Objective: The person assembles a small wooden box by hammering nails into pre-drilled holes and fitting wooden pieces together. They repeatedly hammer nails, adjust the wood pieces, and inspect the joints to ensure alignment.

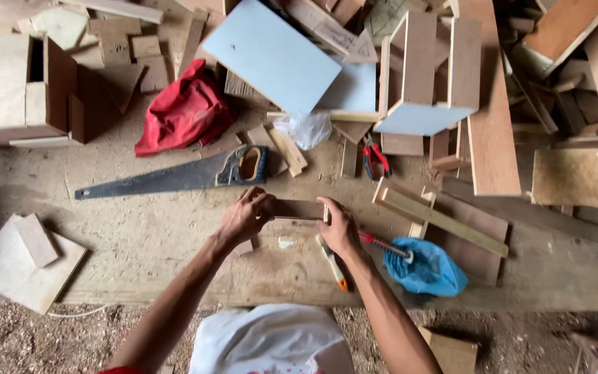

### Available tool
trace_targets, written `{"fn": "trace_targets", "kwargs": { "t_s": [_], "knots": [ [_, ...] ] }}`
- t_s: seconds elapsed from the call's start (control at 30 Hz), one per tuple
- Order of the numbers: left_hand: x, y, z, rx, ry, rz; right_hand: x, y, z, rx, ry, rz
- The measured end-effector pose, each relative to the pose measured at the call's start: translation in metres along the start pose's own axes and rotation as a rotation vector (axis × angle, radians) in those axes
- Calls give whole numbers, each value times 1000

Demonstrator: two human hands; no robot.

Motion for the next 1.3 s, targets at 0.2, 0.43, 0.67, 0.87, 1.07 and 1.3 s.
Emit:
{"fn": "trace_targets", "kwargs": {
  "t_s": [0.2, 0.43, 0.67, 0.87, 1.07, 1.3],
  "knots": [
    [19, 23, -2, 32, -237, 189, 47, 28, -39, 0, -78, 131],
    [-5, 6, 20, -40, -425, -26, 28, -5, -37, -17, -105, -70],
    [-93, 30, 33, -36, -916, 190, -54, -8, -75, 124, 132, -96],
    [-104, 69, 50, -827, -1073, 124, -101, 21, -91, 92, 310, -108],
    [-88, 79, 22, -664, -651, 293, -102, 37, -71, 133, 197, -158],
    [-68, 94, -10, -1428, -903, 159, -26, 18, -19, -182, -155, -268]
  ]
}}
Point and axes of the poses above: each hand's wrist, its own x-axis towards the middle knuckle, its own y-axis out of the palm, z = x × y, the point moved 5 cm from there along x, towards the middle knuckle, and after that the axes turned 8 degrees about x, right-handed, at the moved point
